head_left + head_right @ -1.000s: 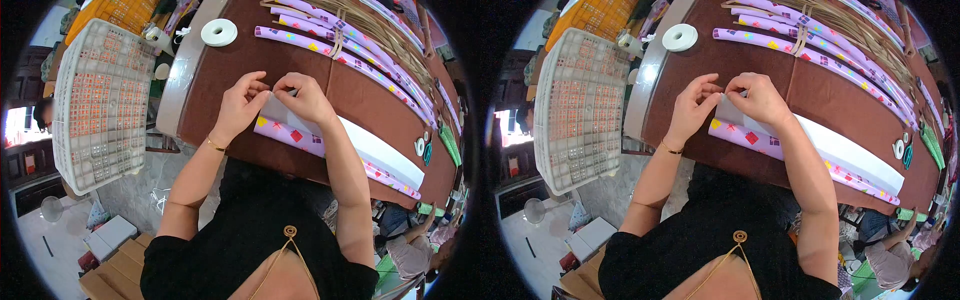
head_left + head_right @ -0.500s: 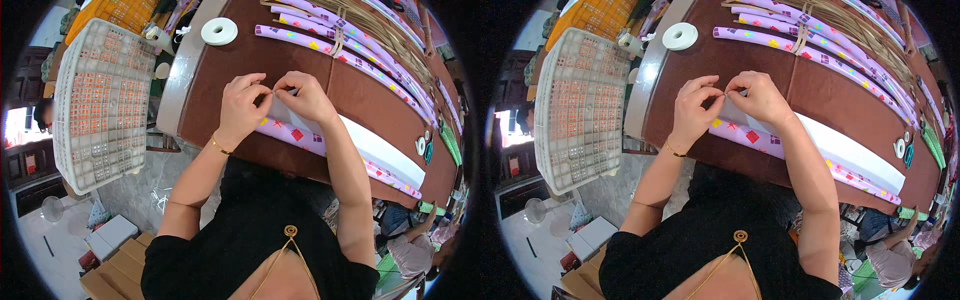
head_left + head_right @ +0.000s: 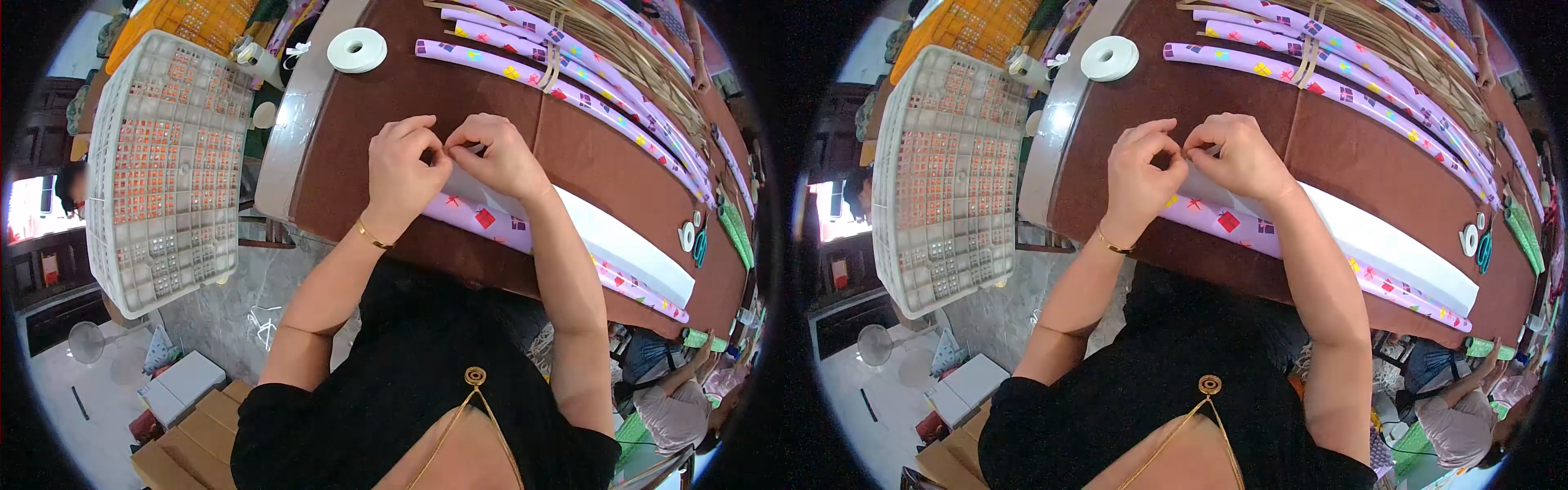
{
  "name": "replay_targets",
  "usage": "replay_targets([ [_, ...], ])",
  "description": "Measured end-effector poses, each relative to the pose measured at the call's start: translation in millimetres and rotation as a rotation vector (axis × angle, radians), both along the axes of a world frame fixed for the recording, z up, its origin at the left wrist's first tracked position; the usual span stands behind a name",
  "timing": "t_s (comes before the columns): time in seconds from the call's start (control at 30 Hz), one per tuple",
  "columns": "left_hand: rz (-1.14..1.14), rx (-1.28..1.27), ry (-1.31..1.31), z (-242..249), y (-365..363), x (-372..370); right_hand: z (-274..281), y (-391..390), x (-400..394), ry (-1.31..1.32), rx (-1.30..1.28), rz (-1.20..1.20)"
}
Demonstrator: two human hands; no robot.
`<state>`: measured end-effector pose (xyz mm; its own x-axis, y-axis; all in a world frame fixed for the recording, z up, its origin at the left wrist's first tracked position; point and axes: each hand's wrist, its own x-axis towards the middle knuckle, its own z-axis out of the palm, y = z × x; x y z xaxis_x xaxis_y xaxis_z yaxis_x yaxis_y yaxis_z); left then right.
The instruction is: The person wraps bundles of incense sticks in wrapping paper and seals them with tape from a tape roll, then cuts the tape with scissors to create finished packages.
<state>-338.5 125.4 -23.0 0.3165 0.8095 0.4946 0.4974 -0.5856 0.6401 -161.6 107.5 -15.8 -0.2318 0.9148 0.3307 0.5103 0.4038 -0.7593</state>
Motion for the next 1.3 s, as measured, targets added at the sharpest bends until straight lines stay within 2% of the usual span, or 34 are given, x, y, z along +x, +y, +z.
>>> replay_targets([
  [0.13,-0.029,-0.052,-0.072,-3,5,-8,3,-1,0,0.013,-0.032,0.003],
  [0.2,-0.048,-0.280,-0.185,-3,6,-14,4,-1,0,0.020,-0.046,0.003],
  [0.33,-0.048,-0.284,-0.234,2,9,-19,6,-1,0,0.014,-0.097,-0.016],
  [0.4,-0.049,-0.625,-0.195,12,4,-21,7,-2,0,0.014,-0.114,-0.020],
  [0.5,-0.143,-0.644,-0.199,6,0,-18,7,-2,0,0.015,-0.142,-0.022],
  [0.63,-0.134,-0.660,-0.108,9,0,-18,7,-2,2,0.017,-0.160,-0.022],
  [0.77,-0.139,-0.721,-0.239,-8,4,-22,8,-2,7,0.021,-0.208,-0.007],
  [0.83,-0.131,-0.751,-0.278,-5,3,-22,12,-2,10,0.121,-0.295,-0.088],
  [0.9,0.028,-0.539,-0.346,0,-3,-21,12,-1,12,0.116,-0.310,-0.102],
  [0.93,0.024,-0.537,-0.347,2,-7,-19,11,-1,12,0.113,-0.327,-0.116],
  [1.0,-0.026,0.172,-0.037,4,-17,-16,11,-2,10,0.102,-0.320,-0.130],
  [1.13,-0.264,0.154,0.175,-5,-52,3,0,1,10,0.026,-0.227,-0.171],
  [1.17,-0.260,0.185,0.283,-9,-55,4,-1,1,11,0.023,-0.223,-0.174],
  [1.3,-0.272,0.159,0.289,-11,-56,5,-3,0,17,-0.258,0.016,-0.235],
])
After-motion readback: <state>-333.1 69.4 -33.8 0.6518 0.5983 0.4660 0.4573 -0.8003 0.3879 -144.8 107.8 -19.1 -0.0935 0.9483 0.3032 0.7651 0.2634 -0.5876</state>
